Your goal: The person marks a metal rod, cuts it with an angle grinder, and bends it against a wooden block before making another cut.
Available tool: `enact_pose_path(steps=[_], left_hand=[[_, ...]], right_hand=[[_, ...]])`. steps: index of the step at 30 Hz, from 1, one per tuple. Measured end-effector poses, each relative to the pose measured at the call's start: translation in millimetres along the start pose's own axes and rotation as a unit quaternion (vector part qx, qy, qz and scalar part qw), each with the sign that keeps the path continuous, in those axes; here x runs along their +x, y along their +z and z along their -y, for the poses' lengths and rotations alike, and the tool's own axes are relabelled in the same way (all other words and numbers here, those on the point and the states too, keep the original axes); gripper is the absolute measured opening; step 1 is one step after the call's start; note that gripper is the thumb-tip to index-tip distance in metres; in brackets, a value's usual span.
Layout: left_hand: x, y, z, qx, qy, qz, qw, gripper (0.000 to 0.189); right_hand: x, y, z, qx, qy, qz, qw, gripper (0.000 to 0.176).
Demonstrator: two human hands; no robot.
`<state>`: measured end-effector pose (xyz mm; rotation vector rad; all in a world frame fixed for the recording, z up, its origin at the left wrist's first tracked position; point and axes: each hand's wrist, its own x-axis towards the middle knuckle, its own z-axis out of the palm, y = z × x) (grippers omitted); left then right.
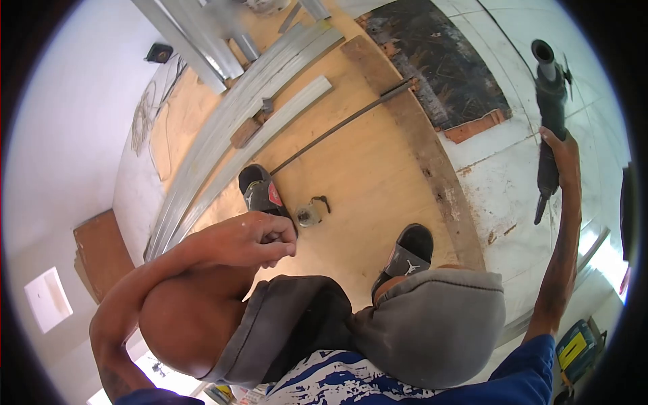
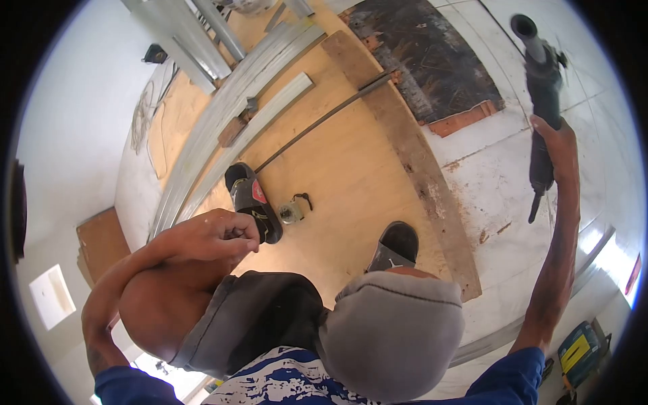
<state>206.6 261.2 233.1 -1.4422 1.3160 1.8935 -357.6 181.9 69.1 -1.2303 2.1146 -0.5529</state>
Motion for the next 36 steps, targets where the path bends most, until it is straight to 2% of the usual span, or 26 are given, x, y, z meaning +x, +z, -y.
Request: enact_pose_path(steps=[5,7,8,9,10,12,13,15,16,18,19,21,23,26,28,33,36], left_hand=[[34.1,-1.2,8.3,-0.012,0.041,-0.002,0.999,0.019],[48.4,-10.1,13.9,0.029,0.067,-0.056,0.996,0.02],[54.4,-15.2,17.7,0.046,0.079,-0.084,0.992,0.02],[62.8,-25.1,18.4,0.069,0.074,-0.105,0.989,0.024],[70.2,-35.5,13.9,0.11,0.094,-0.147,0.978,0.027],[88.9,-57.1,-1.5,0.195,0.143,-0.229,0.943,0.033],[100.5,-67.2,-9.9,0.205,0.174,-0.265,0.926,0.034],[124.8,-79.7,-19.6,0.214,0.233,-0.331,0.889,0.037],[136.0,-81.2,-17.8,0.216,0.246,-0.344,0.88,0.037],[156.3,-81.0,-13.2,0.22,0.269,-0.367,0.863,0.039],[155.2,-74.2,-20.5,0.237,0.242,-0.366,0.867,0.044],[178.6,-88.1,14.0,0.42,0.332,-0.381,0.753,0.044],[186.3,-90.7,22.5,0.448,0.358,-0.386,0.723,0.043],[190.8,-78.0,18.0,0.267,0.336,-0.394,0.813,0.041],[190.7,-67.4,3.2,0.131,0.351,-0.403,0.835,0.041],[215.7,-75.3,9.0,0.172,0.347,-0.423,0.819,0.044],[225.2,-73.4,6.6,0.177,0.367,-0.438,0.801,0.046]], right_hand=[[-62.0,30.5,71.4,0.046,-0.068,0.058,0.995,0.053],[-83.3,50.5,94.4,0.053,-0.095,0.065,0.992,0.058],[-95.8,59.5,111.6,0.091,-0.085,0.08,0.989,0.06],[-97.9,68.1,119.4,0.071,-0.081,0.115,0.987,0.061],[-95.5,86.6,112.2,0.076,-0.126,0.107,0.983,0.06],[-107.6,107.2,129.2,0.104,-0.1,0.184,0.972,0.064],[-110.8,121.9,130.5,0.148,-0.115,0.216,0.958,0.063],[-115.8,153.6,129.8,0.148,-0.128,0.227,0.954,0.068],[-123.9,154.3,143.9,0.133,-0.1,0.254,0.953,0.068],[-124.6,183.2,141.0,0.106,-0.128,0.272,0.948,0.069],[-125.9,189.3,143.7,0.117,-0.12,0.285,0.944,0.07],[-131.0,198.8,148.3,0.14,-0.107,0.313,0.933,0.07],[-131.2,205.6,149.9,0.129,-0.108,0.312,0.935,0.07],[-127.7,218.4,147.1,0.147,-0.103,0.327,0.928,0.069],[-121.8,219.8,144.6,0.167,-0.093,0.339,0.921,0.066],[-107.7,228.5,136.5,0.213,-0.081,0.359,0.905,0.06],[-105.6,227.1,137.3,0.195,-0.054,0.364,0.909,0.059]])
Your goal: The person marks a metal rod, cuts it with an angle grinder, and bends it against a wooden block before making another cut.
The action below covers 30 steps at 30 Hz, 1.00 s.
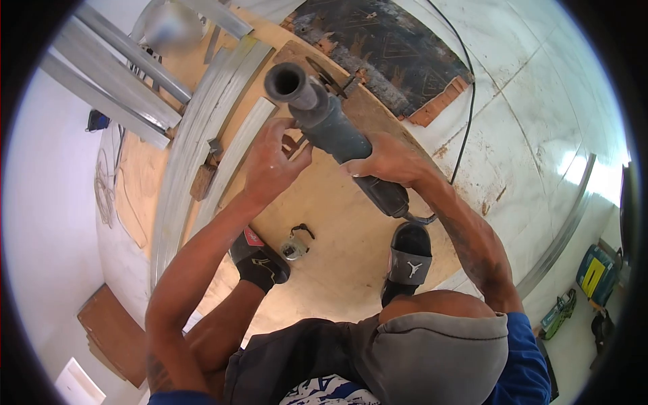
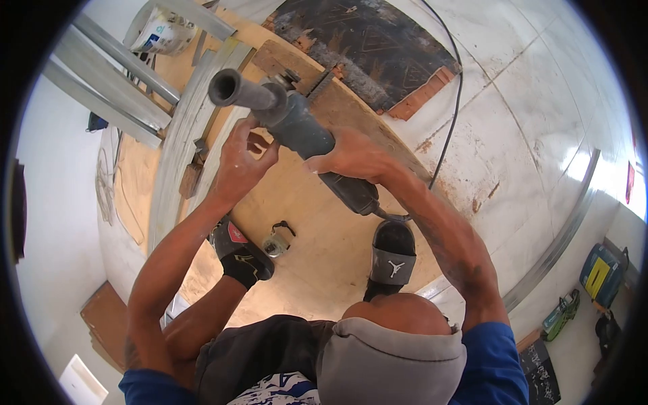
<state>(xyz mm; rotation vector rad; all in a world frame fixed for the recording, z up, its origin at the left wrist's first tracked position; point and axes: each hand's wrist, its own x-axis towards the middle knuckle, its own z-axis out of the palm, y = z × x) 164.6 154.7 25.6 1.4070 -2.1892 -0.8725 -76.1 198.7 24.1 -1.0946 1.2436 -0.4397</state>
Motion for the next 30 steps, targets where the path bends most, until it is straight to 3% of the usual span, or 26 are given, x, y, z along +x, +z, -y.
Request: enact_pose_path(steps=[12,21,23,29,30], left_hand=[[-8.6,13.4,14.8,0.022,0.024,-0.041,0.999,0.055],[-8.5,19.1,21.9,0.04,0.066,-0.07,0.995,0.05],[-9.1,19.3,23.9,0.055,0.083,-0.08,0.992,0.048],[-14.1,16.7,32.4,0.014,-0.009,-0.007,1.0,0.053],[-16.6,21.3,30.1,-0.133,-0.066,-0.038,0.988,0.05]], right_hand=[[10.6,2.0,7.2,-0.055,0.037,0.047,0.997,0.071],[17.6,10.1,-9.7,-0.026,0.015,0.04,0.999,0.07],[20.9,14.4,-17.2,-0.043,-0.029,0.016,0.999,0.069],[23.4,12.8,-18.1,-0.034,-0.023,0.027,0.999,0.066],[23.1,11.9,-14.2,-0.036,-0.033,0.025,0.999,0.065]])
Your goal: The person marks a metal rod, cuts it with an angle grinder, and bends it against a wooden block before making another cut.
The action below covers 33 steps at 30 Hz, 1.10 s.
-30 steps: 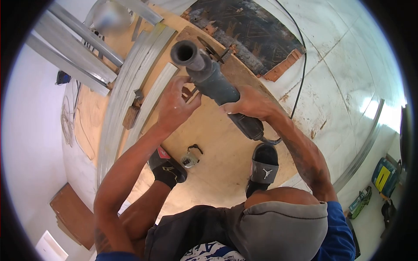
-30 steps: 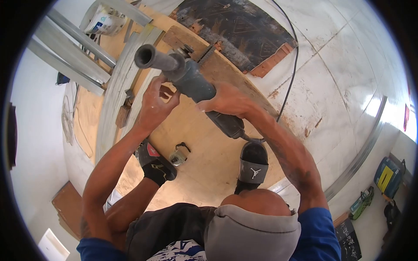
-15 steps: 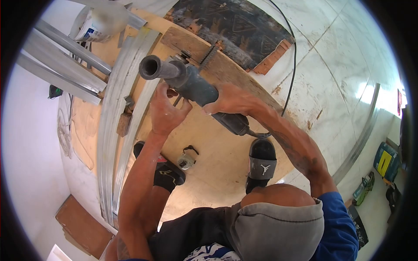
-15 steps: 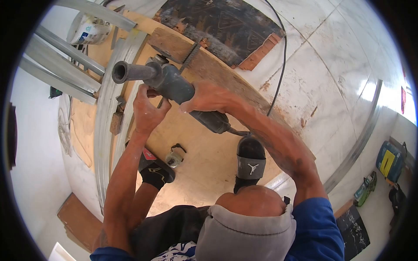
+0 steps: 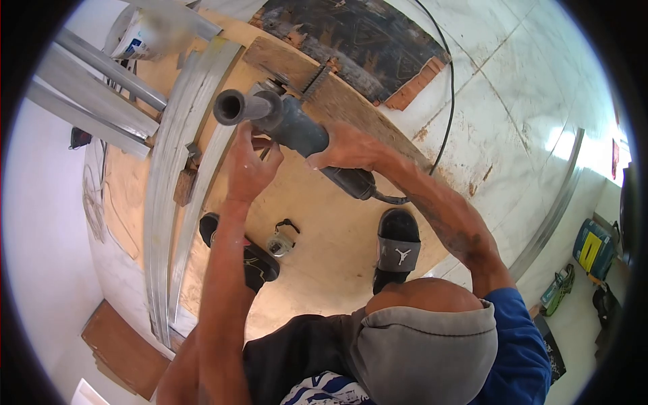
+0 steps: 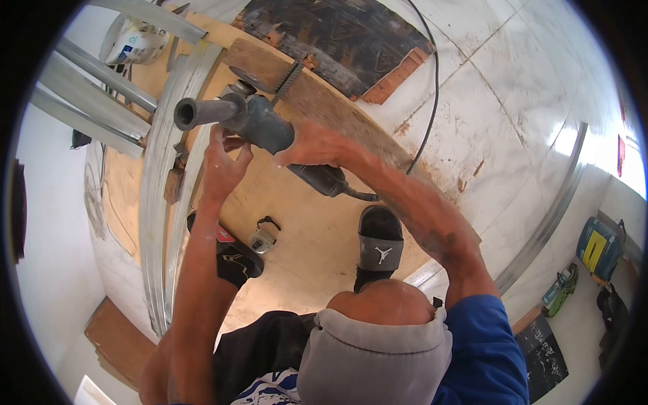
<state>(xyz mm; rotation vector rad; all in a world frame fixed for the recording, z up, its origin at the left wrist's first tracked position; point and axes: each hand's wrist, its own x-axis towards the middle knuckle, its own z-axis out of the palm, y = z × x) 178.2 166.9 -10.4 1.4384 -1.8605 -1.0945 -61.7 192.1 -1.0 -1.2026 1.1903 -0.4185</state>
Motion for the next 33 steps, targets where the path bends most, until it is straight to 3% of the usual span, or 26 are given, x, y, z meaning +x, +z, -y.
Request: enact_pose_path(steps=[2,5,8,15,33], left_hand=[[-11.0,21.5,-17.0,-0.288,-0.113,-0.057,0.949,0.048],[-26.6,47.6,-23.3,-0.336,-0.298,-0.065,0.891,0.059],[-21.0,64.7,-52.9,-0.332,-0.299,-0.076,0.891,0.071],[-9.1,78.1,-44.7,-0.295,-0.277,-0.116,0.907,0.048],[-11.3,86.4,-36.2,-0.343,-0.243,-0.129,0.898,0.044]], right_hand=[[-1.1,0.1,3.9,0.003,0.01,0.01,1.0,0.063],[-1.1,2.6,0.8,0.03,0.015,0.007,0.999,0.059],[-3.3,4.5,-3.5,0.038,0.019,0.008,0.999,0.056],[0.3,2.0,-9.0,0.036,0.029,0.041,0.998,0.055],[7.8,7.8,-26.7,0.026,0.026,0.02,0.999,0.055]])
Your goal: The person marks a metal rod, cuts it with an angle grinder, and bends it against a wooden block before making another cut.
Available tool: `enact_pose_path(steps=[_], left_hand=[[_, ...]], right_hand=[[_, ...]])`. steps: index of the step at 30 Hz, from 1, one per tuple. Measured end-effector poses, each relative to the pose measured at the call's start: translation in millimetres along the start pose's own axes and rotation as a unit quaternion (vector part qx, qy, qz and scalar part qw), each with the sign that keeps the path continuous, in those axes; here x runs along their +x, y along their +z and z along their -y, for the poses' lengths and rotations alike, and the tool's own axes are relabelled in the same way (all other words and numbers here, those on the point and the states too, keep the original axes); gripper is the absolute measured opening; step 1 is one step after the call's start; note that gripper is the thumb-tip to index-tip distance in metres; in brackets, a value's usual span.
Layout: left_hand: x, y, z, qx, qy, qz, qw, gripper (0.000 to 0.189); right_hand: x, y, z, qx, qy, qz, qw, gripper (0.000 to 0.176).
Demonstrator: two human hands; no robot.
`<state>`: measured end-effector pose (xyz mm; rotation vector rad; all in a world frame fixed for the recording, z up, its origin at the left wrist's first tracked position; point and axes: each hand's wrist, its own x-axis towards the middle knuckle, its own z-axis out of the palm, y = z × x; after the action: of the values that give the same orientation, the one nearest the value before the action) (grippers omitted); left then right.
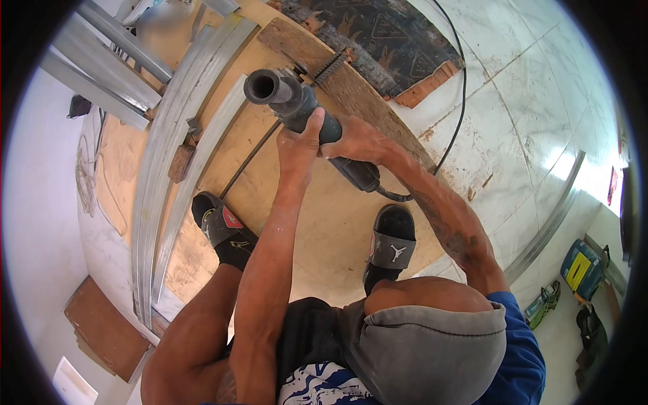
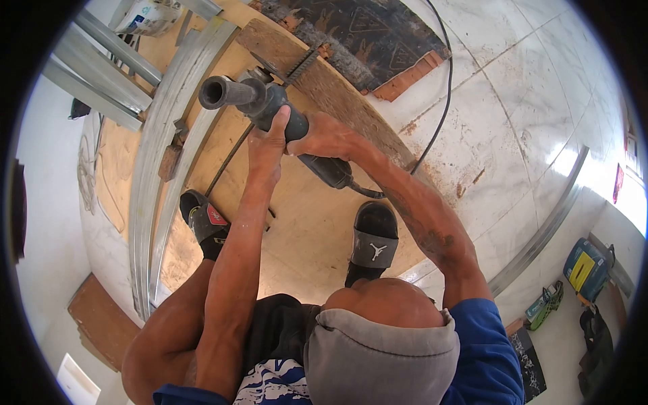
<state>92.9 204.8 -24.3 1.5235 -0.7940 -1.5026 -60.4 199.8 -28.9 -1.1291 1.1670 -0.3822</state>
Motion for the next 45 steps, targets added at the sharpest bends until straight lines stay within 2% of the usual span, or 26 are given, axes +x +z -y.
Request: enact_pose_path(steps=[6,30,36,45], left_hand=[[1.3,0.0,2.9,-0.006,-0.002,0.006,1.0,0.041],[5.1,-0.6,8.8,0.011,-0.032,0.005,0.999,0.046],[6.2,-0.6,11.6,-0.001,-0.006,0.008,1.0,0.047],[3.6,1.0,6.2,0.005,-0.027,0.006,1.0,0.041]], right_hand=[[2.1,-1.2,-3.0,-0.013,-0.005,-0.001,1.0,0.056],[-1.0,-4.4,0.2,-0.009,0.014,0.014,1.0,0.054],[3.0,-2.7,-6.7,-0.018,0.0,0.004,1.0,0.053],[-1.3,-4.1,3.4,-0.024,0.017,0.011,1.0,0.052]])
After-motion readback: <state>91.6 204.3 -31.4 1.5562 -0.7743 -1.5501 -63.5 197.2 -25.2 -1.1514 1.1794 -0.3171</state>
